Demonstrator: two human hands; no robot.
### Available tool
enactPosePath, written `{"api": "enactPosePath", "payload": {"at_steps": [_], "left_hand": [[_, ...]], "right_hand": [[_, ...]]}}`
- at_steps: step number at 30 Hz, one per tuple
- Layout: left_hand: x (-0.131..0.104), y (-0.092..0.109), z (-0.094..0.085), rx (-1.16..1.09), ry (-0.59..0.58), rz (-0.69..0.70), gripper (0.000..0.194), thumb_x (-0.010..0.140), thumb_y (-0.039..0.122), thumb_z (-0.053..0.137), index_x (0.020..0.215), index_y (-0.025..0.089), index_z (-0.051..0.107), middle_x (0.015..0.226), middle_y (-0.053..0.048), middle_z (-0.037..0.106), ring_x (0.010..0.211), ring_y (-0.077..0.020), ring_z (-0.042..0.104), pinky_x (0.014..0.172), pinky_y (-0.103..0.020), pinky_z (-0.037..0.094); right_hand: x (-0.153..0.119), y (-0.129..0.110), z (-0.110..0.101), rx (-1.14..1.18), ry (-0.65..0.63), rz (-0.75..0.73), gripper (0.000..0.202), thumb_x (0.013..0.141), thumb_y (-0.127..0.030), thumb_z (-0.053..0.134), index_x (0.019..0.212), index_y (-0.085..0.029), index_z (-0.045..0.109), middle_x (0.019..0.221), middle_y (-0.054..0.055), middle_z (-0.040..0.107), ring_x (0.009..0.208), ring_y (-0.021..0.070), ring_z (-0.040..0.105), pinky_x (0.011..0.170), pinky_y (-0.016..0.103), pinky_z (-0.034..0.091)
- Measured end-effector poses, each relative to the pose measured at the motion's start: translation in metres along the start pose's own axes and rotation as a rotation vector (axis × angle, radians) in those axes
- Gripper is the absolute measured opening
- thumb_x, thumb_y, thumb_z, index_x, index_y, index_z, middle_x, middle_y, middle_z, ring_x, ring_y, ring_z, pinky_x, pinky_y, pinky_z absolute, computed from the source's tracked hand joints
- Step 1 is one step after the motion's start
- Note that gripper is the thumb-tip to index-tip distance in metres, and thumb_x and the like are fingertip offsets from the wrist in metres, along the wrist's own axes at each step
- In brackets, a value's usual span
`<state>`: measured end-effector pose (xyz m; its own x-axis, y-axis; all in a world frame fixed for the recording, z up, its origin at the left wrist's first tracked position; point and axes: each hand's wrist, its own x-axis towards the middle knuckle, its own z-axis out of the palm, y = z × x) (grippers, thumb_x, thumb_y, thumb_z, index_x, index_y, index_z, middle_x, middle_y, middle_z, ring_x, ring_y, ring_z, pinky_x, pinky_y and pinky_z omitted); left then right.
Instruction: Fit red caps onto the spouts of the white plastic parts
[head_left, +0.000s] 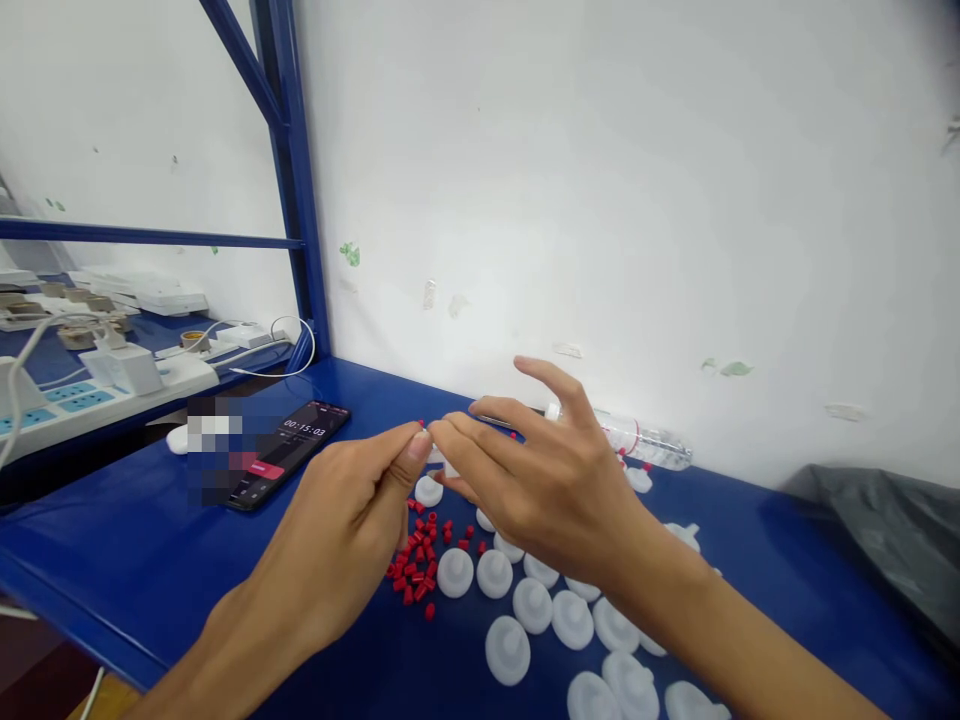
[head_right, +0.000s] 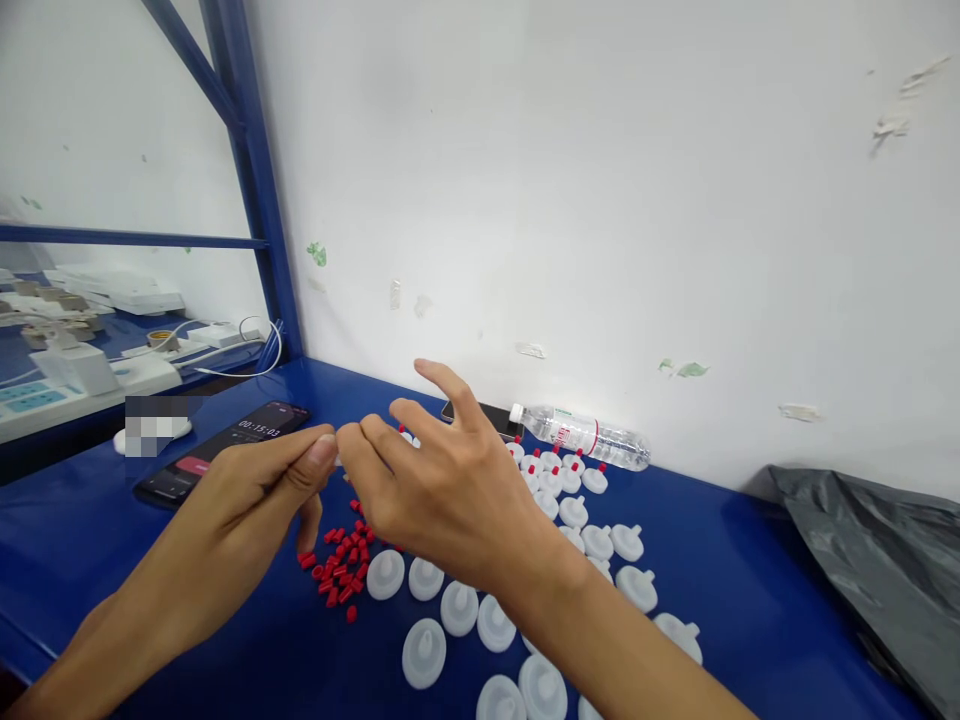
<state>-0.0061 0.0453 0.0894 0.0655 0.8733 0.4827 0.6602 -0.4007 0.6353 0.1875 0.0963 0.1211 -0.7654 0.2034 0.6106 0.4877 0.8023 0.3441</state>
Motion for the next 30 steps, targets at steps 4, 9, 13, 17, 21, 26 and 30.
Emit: {"api": "enactPosePath", "payload": {"at_steps": [4, 9, 13, 17, 21, 26, 30], "left_hand": [[0.0, 0.003, 0.0, -0.214, -0.067, -0.135, 0.055, 0.106, 0.058, 0.041, 0.065, 0.023, 0.051, 0.046, 0.005, 0.058, 0.041, -0.0114, 0.054, 0.045, -0.025, 0.041], [0.003, -0.006, -0.02, -0.525, -0.148, -0.306, 0.056, 0.097, 0.068, 0.05, 0.063, 0.025, 0.041, 0.039, 0.008, 0.043, 0.028, -0.0117, 0.047, 0.031, -0.022, 0.036], [0.007, -0.018, -0.053, -0.338, 0.094, -0.292, 0.058, 0.1, 0.061, 0.049, 0.058, 0.024, 0.037, 0.043, 0.007, 0.04, 0.033, -0.009, 0.044, 0.039, -0.023, 0.037], [0.007, -0.024, -0.048, 0.2, 0.028, -0.178, 0.054, 0.105, 0.057, 0.034, 0.065, 0.023, 0.048, 0.06, 0.001, 0.055, 0.056, -0.0161, 0.053, 0.053, -0.03, 0.038], [0.003, -0.033, -0.019, 0.341, -0.301, -0.189, 0.042, 0.107, 0.04, 0.031, 0.078, 0.023, 0.057, 0.078, -0.001, 0.059, 0.064, -0.0175, 0.057, 0.059, -0.032, 0.036], [0.0, -0.046, -0.005, 0.392, -0.434, -0.182, 0.039, 0.107, 0.031, 0.028, 0.084, 0.023, 0.059, 0.087, -0.003, 0.057, 0.066, -0.0178, 0.058, 0.061, -0.032, 0.036], [0.001, -0.057, -0.003, 0.471, -0.467, -0.11, 0.039, 0.107, 0.027, 0.031, 0.082, 0.024, 0.06, 0.09, -0.003, 0.06, 0.075, -0.0206, 0.061, 0.07, -0.035, 0.037]], "right_hand": [[0.003, -0.013, 0.001, -0.105, 0.063, -0.019, 0.033, 0.111, -0.02, 0.044, 0.102, -0.03, 0.075, 0.094, -0.004, 0.079, 0.088, 0.0172, 0.072, 0.127, 0.047, 0.037], [-0.012, 0.014, -0.003, -0.323, 0.176, -0.047, 0.026, 0.109, -0.016, 0.051, 0.112, -0.027, 0.075, 0.11, 0.0, 0.082, 0.096, 0.0197, 0.074, 0.121, 0.049, 0.04], [-0.025, 0.072, -0.013, -0.268, 0.091, 0.31, 0.018, 0.104, -0.036, 0.064, 0.115, -0.025, 0.071, 0.094, 0.006, 0.082, 0.093, 0.029, 0.076, 0.116, 0.063, 0.036], [-0.026, 0.083, -0.002, 0.092, -0.042, 0.546, 0.014, 0.103, -0.036, 0.06, 0.109, -0.025, 0.067, 0.09, 0.001, 0.078, 0.07, 0.0213, 0.067, 0.099, 0.051, 0.047], [-0.025, 0.061, 0.023, 0.257, -0.181, 0.528, 0.012, 0.102, -0.037, 0.066, 0.099, -0.026, 0.071, 0.1, 0.002, 0.078, 0.085, 0.0217, 0.07, 0.081, 0.037, 0.051], [-0.03, 0.051, 0.042, 0.286, -0.294, 0.518, 0.008, 0.098, -0.033, 0.074, 0.095, -0.026, 0.078, 0.107, 0.006, 0.076, 0.103, 0.0262, 0.067, 0.087, 0.039, 0.05], [-0.032, 0.052, 0.047, 0.275, -0.396, 0.527, 0.009, 0.098, -0.029, 0.074, 0.095, -0.023, 0.079, 0.096, 0.006, 0.079, 0.096, 0.0281, 0.069, 0.085, 0.042, 0.049]]}}
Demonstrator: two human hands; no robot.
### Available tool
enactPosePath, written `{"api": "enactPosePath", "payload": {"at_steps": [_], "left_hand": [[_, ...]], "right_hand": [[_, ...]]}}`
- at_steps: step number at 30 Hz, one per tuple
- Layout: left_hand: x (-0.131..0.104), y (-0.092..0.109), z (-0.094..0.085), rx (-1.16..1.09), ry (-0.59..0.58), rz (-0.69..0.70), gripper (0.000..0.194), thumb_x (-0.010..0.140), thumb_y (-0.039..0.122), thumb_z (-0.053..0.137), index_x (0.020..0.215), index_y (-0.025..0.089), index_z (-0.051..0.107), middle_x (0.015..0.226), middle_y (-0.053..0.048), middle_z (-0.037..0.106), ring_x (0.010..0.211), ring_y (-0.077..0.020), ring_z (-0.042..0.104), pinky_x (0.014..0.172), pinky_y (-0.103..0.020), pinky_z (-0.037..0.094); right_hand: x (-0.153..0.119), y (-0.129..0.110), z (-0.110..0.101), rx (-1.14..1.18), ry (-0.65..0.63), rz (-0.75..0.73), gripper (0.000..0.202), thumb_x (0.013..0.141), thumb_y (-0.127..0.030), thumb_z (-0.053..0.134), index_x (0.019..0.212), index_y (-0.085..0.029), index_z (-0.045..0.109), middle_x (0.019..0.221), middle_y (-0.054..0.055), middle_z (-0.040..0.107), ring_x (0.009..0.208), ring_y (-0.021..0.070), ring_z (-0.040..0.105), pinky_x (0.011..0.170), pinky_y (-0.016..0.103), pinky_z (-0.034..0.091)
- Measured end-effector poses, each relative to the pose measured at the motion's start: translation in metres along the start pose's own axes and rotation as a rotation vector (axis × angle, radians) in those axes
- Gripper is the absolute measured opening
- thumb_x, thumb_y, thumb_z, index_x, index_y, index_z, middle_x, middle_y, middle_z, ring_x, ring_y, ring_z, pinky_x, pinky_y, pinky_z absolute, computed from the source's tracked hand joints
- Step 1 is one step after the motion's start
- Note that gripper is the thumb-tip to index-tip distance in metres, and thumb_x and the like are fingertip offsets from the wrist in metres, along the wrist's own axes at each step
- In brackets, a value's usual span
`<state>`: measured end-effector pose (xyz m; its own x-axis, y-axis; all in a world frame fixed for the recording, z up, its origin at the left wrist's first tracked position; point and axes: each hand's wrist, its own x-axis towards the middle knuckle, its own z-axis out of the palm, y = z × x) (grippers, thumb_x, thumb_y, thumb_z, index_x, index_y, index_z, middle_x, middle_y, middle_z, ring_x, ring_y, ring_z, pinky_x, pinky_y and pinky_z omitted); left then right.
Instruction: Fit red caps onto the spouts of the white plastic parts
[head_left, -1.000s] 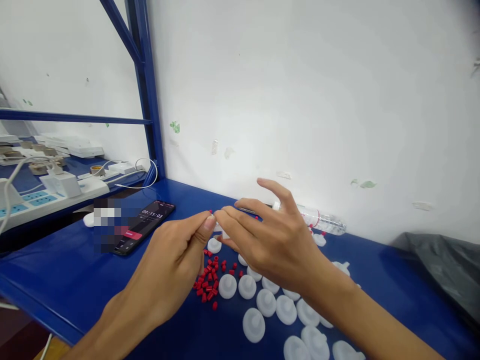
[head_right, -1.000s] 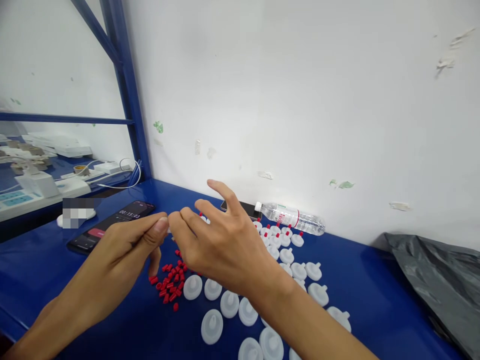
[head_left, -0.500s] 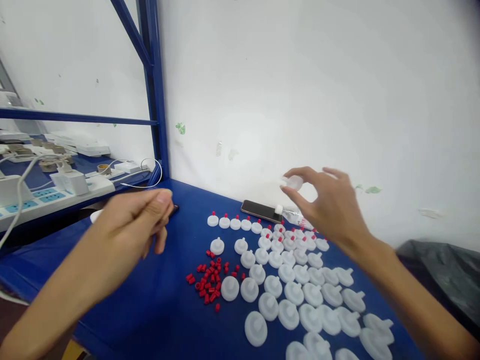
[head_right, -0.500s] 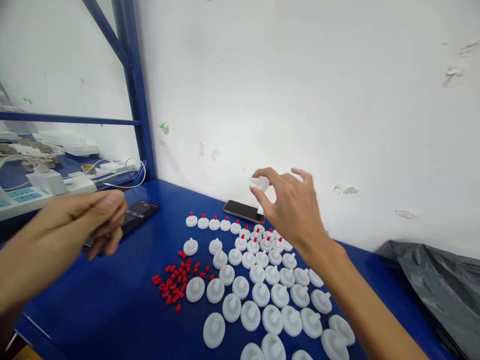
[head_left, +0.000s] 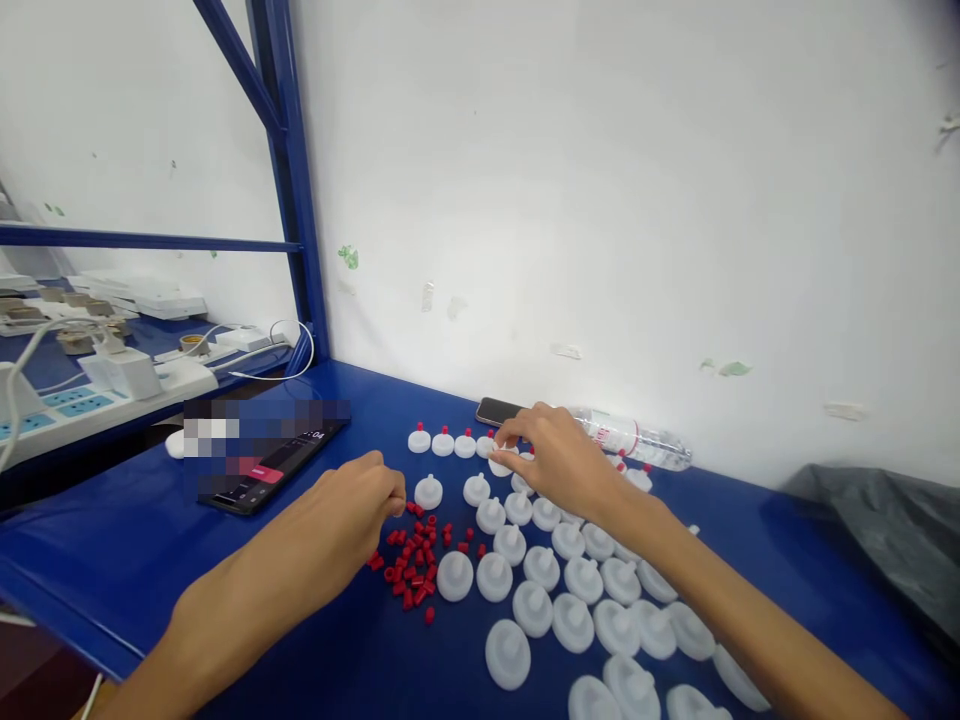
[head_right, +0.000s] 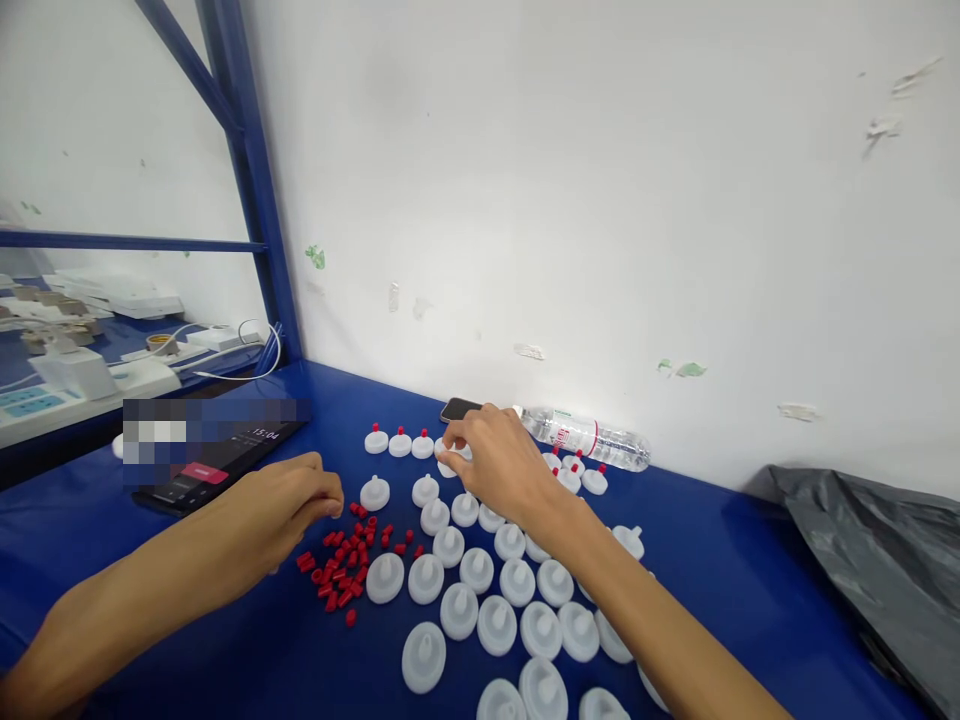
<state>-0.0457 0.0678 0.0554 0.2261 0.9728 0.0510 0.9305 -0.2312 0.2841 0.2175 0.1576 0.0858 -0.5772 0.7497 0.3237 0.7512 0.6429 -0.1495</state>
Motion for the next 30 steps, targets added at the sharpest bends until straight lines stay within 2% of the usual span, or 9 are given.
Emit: {"api": "enactPosePath", "payload": {"at_steps": [4, 7, 12, 15, 17, 19, 22, 27, 30], "left_hand": [[0.003, -0.002, 0.002, 0.088, -0.07, -0.027, 0.038, 0.106, 0.027, 0.035, 0.08, 0.024, 0.063, 0.09, -0.005, 0.065, 0.08, -0.0233, 0.064, 0.071, -0.038, 0.035], [0.004, -0.001, 0.003, 0.129, -0.08, -0.059, 0.036, 0.105, 0.026, 0.036, 0.085, 0.024, 0.066, 0.092, -0.005, 0.066, 0.083, -0.0254, 0.067, 0.07, -0.039, 0.034], [0.005, 0.0, 0.005, 0.152, -0.09, -0.056, 0.034, 0.106, 0.028, 0.036, 0.091, 0.026, 0.066, 0.095, -0.006, 0.068, 0.087, -0.0283, 0.069, 0.069, -0.04, 0.033], [0.004, 0.001, 0.006, 0.163, -0.099, -0.05, 0.034, 0.107, 0.029, 0.034, 0.09, 0.026, 0.064, 0.093, -0.006, 0.068, 0.086, -0.0282, 0.068, 0.069, -0.04, 0.034], [0.003, 0.004, 0.006, 0.16, -0.114, -0.048, 0.033, 0.107, 0.029, 0.034, 0.09, 0.026, 0.062, 0.092, -0.006, 0.068, 0.085, -0.0278, 0.068, 0.07, -0.04, 0.035], [0.002, 0.006, 0.005, 0.156, -0.126, -0.045, 0.031, 0.106, 0.027, 0.033, 0.091, 0.026, 0.061, 0.093, -0.005, 0.069, 0.085, -0.0275, 0.068, 0.07, -0.04, 0.036], [0.002, 0.01, 0.002, 0.137, -0.137, -0.031, 0.028, 0.105, 0.027, 0.035, 0.092, 0.026, 0.059, 0.094, -0.004, 0.07, 0.084, -0.0264, 0.068, 0.071, -0.039, 0.037], [0.003, 0.013, -0.005, 0.081, -0.103, -0.047, 0.032, 0.108, 0.032, 0.032, 0.091, 0.027, 0.059, 0.091, -0.003, 0.071, 0.083, -0.0243, 0.067, 0.071, -0.038, 0.038], [0.006, 0.017, -0.011, 0.065, -0.026, -0.07, 0.034, 0.108, 0.032, 0.031, 0.089, 0.026, 0.059, 0.088, -0.003, 0.071, 0.08, -0.0233, 0.066, 0.069, -0.036, 0.035]], "right_hand": [[0.001, 0.0, 0.006, -0.009, -0.051, 0.019, 0.009, 0.099, -0.029, 0.073, 0.098, -0.024, 0.08, 0.096, 0.003, 0.082, 0.096, 0.0258, 0.072, 0.085, 0.039, 0.051], [0.002, 0.001, 0.009, -0.023, -0.092, 0.03, 0.008, 0.097, -0.031, 0.076, 0.098, -0.024, 0.081, 0.095, 0.002, 0.083, 0.093, 0.0245, 0.075, 0.087, 0.038, 0.052], [0.002, 0.008, -0.008, -0.067, -0.133, 0.09, 0.024, 0.101, -0.039, 0.07, 0.116, -0.022, 0.078, 0.096, 0.005, 0.084, 0.092, 0.0277, 0.076, 0.081, 0.039, 0.053], [0.0, 0.015, -0.018, -0.078, -0.209, 0.126, 0.018, 0.094, -0.038, 0.077, 0.102, -0.023, 0.081, 0.091, 0.005, 0.083, 0.085, 0.0281, 0.076, 0.073, 0.038, 0.051], [-0.001, 0.017, -0.019, -0.072, -0.266, 0.136, 0.008, 0.087, -0.029, 0.083, 0.093, -0.023, 0.082, 0.09, 0.005, 0.083, 0.085, 0.028, 0.076, 0.072, 0.037, 0.051], [-0.001, 0.019, -0.018, -0.049, -0.299, 0.146, 0.005, 0.085, -0.018, 0.081, 0.088, -0.022, 0.081, 0.091, 0.005, 0.083, 0.087, 0.0267, 0.076, 0.071, 0.034, 0.05], [-0.001, 0.019, -0.02, 0.007, -0.311, 0.149, 0.01, 0.088, -0.014, 0.075, 0.083, -0.022, 0.078, 0.09, 0.004, 0.082, 0.085, 0.0239, 0.075, 0.068, 0.032, 0.048], [-0.008, 0.02, -0.043, 0.126, -0.265, 0.157, 0.011, 0.103, -0.029, 0.056, 0.1, -0.022, 0.064, 0.098, 0.006, 0.079, 0.073, 0.0184, 0.07, 0.064, 0.03, 0.048], [-0.013, 0.017, -0.056, 0.205, -0.26, 0.131, 0.014, 0.107, -0.035, 0.048, 0.105, -0.024, 0.057, 0.103, 0.005, 0.078, 0.073, 0.0168, 0.069, 0.064, 0.029, 0.05]]}}
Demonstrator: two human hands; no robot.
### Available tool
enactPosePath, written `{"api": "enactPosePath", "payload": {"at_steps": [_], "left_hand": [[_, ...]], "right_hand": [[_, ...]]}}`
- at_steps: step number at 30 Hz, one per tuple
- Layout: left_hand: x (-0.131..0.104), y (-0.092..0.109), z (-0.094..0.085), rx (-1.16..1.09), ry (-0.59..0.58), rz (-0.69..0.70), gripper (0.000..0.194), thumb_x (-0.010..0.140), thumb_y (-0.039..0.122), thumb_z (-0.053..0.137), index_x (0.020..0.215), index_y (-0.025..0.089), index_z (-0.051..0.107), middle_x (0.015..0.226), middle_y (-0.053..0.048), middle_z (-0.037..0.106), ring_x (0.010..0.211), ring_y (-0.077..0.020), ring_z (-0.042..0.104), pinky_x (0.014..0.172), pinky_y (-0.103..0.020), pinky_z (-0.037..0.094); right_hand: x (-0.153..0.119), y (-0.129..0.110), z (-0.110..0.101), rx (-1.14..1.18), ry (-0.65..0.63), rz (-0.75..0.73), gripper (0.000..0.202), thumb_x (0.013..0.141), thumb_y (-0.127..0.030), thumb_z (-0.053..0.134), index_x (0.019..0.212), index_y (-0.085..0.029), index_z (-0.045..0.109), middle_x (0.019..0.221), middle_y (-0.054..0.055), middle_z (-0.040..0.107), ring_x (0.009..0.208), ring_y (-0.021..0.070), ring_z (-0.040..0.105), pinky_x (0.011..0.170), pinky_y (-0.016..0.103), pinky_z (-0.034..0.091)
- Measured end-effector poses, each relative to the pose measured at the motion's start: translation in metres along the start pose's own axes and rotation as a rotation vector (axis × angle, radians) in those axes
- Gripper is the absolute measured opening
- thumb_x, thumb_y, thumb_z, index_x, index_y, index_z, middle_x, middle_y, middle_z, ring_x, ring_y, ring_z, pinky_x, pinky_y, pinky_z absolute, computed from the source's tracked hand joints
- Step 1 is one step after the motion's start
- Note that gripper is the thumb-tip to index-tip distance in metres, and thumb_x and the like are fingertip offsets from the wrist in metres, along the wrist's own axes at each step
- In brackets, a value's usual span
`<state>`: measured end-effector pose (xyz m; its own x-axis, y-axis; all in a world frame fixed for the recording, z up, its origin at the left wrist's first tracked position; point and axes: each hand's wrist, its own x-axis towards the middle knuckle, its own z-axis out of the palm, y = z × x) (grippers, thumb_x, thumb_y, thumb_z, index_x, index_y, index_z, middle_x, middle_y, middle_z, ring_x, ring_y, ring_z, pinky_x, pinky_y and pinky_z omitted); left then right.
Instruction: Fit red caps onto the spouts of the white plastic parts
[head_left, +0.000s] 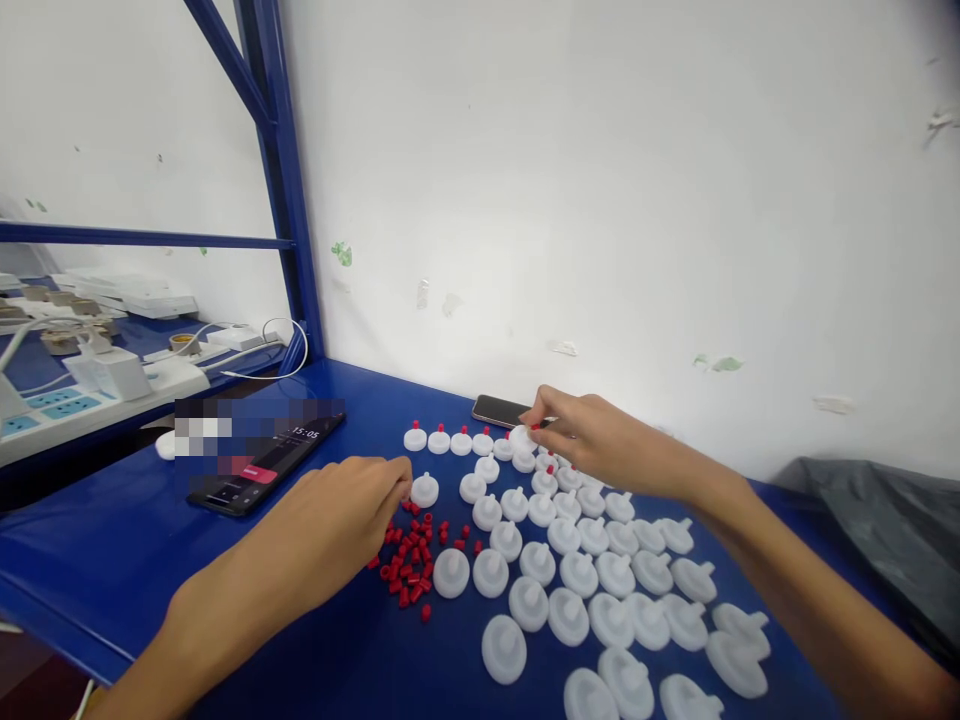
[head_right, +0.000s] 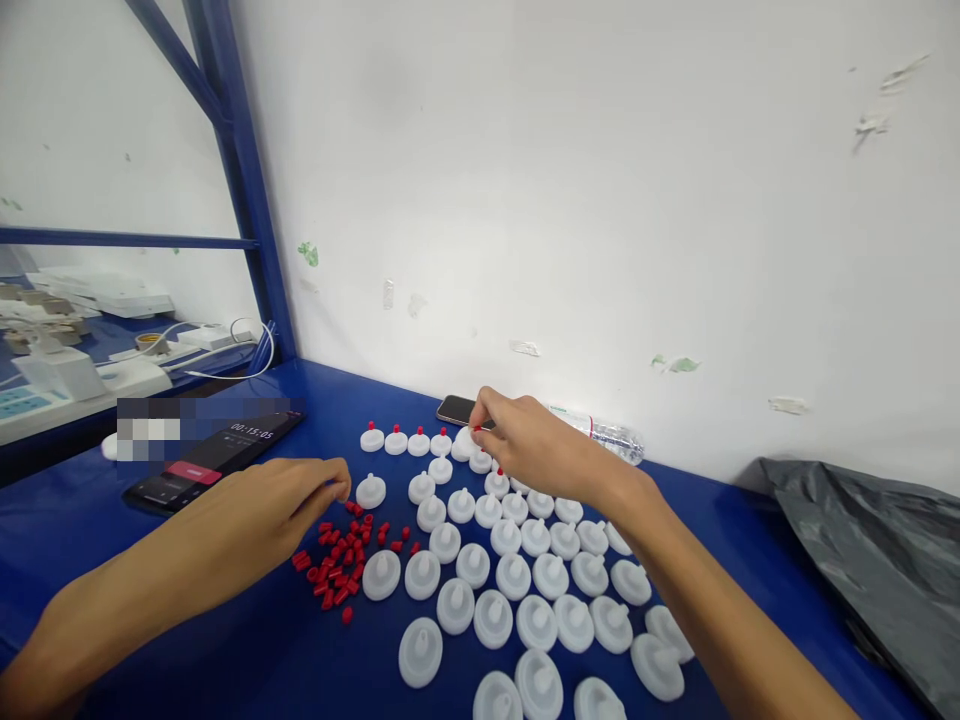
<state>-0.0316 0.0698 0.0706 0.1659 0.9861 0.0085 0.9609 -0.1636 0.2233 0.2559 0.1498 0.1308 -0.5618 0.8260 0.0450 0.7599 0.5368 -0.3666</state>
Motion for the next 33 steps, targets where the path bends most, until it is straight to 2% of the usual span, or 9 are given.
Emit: {"api": "enactPosePath", "payload": {"at_steps": [5, 8, 11, 15, 18, 21, 26, 30, 33], "left_hand": [[0.001, 0.015, -0.008, -0.117, 0.141, 0.059, 0.037, 0.11, 0.04, 0.031, 0.093, 0.026, 0.06, 0.08, 0.0, 0.068, 0.074, -0.0216, 0.062, 0.067, -0.035, 0.034], [-0.002, 0.023, -0.011, -0.234, 0.187, 0.124, 0.038, 0.11, 0.052, 0.035, 0.102, 0.028, 0.063, 0.075, 0.003, 0.066, 0.071, -0.0202, 0.062, 0.065, -0.033, 0.035], [-0.006, 0.028, -0.011, -0.276, 0.214, 0.175, 0.037, 0.107, 0.058, 0.042, 0.113, 0.028, 0.062, 0.076, 0.004, 0.066, 0.069, -0.0192, 0.061, 0.064, -0.031, 0.036], [-0.008, 0.03, -0.012, -0.304, 0.199, 0.251, 0.032, 0.11, 0.05, 0.041, 0.099, 0.026, 0.059, 0.076, 0.004, 0.065, 0.068, -0.0168, 0.058, 0.064, -0.03, 0.036], [-0.01, 0.03, -0.013, -0.322, 0.202, 0.327, 0.033, 0.111, 0.039, 0.036, 0.088, 0.024, 0.053, 0.076, 0.004, 0.062, 0.065, -0.0153, 0.053, 0.064, -0.03, 0.035], [-0.013, 0.03, -0.013, -0.314, 0.259, 0.371, 0.034, 0.111, 0.035, 0.033, 0.083, 0.024, 0.05, 0.072, 0.005, 0.059, 0.061, -0.0148, 0.049, 0.062, -0.031, 0.033], [-0.018, 0.03, -0.012, -0.476, 0.318, 0.271, 0.043, 0.111, 0.042, 0.033, 0.074, 0.023, 0.043, 0.064, 0.005, 0.045, 0.058, -0.0142, 0.037, 0.059, -0.032, 0.029], [-0.019, 0.03, -0.009, -0.805, 0.263, 0.129, 0.048, 0.107, 0.055, 0.041, 0.072, 0.023, 0.039, 0.066, 0.005, 0.034, 0.06, -0.0133, 0.028, 0.053, -0.029, 0.028], [-0.015, 0.031, -0.009, -1.017, 0.187, 0.068, 0.051, 0.101, 0.062, 0.048, 0.07, 0.023, 0.037, 0.064, 0.007, 0.025, 0.057, -0.0112, 0.02, 0.048, -0.026, 0.023]], "right_hand": [[-0.007, -0.018, 0.003, 0.05, 0.038, -0.074, 0.013, 0.107, -0.036, 0.051, 0.109, -0.027, 0.059, 0.104, 0.003, 0.077, 0.08, 0.0187, 0.069, 0.067, 0.031, 0.051], [-0.01, -0.033, 0.009, 0.047, 0.089, -0.145, 0.015, 0.107, -0.038, 0.056, 0.116, -0.028, 0.061, 0.109, 0.004, 0.075, 0.097, 0.0215, 0.07, 0.073, 0.032, 0.053], [-0.013, -0.047, 0.014, -0.027, 0.125, -0.193, 0.03, 0.104, -0.044, 0.065, 0.128, -0.028, 0.059, 0.114, 0.006, 0.073, 0.109, 0.024, 0.068, 0.084, 0.036, 0.054], [-0.015, -0.059, 0.02, -0.209, 0.185, -0.343, 0.045, 0.096, -0.047, 0.076, 0.132, -0.022, 0.063, 0.109, 0.008, 0.073, 0.103, 0.0268, 0.067, 0.085, 0.04, 0.053], [-0.013, -0.062, 0.024, -0.3, 0.235, -0.484, 0.038, 0.093, -0.046, 0.079, 0.119, -0.019, 0.072, 0.098, 0.006, 0.074, 0.096, 0.0257, 0.066, 0.089, 0.042, 0.05], [-0.011, -0.063, 0.026, -0.34, 0.284, -0.57, 0.03, 0.098, -0.046, 0.074, 0.109, -0.018, 0.076, 0.091, 0.004, 0.074, 0.092, 0.0236, 0.065, 0.09, 0.042, 0.048], [-0.013, -0.07, 0.029, -0.492, 0.468, -0.66, 0.027, 0.105, -0.041, 0.064, 0.107, -0.017, 0.076, 0.095, 0.007, 0.077, 0.094, 0.0244, 0.064, 0.096, 0.046, 0.048], [-0.019, -0.082, 0.029, -0.704, 0.634, -0.703, 0.025, 0.108, -0.021, 0.054, 0.098, -0.017, 0.077, 0.091, 0.007, 0.077, 0.088, 0.0242, 0.065, 0.101, 0.049, 0.05], [-0.023, -0.095, 0.03, -0.749, 0.674, -0.68, 0.034, 0.107, -0.013, 0.047, 0.094, -0.02, 0.078, 0.087, 0.005, 0.078, 0.084, 0.0228, 0.065, 0.101, 0.051, 0.052]]}}
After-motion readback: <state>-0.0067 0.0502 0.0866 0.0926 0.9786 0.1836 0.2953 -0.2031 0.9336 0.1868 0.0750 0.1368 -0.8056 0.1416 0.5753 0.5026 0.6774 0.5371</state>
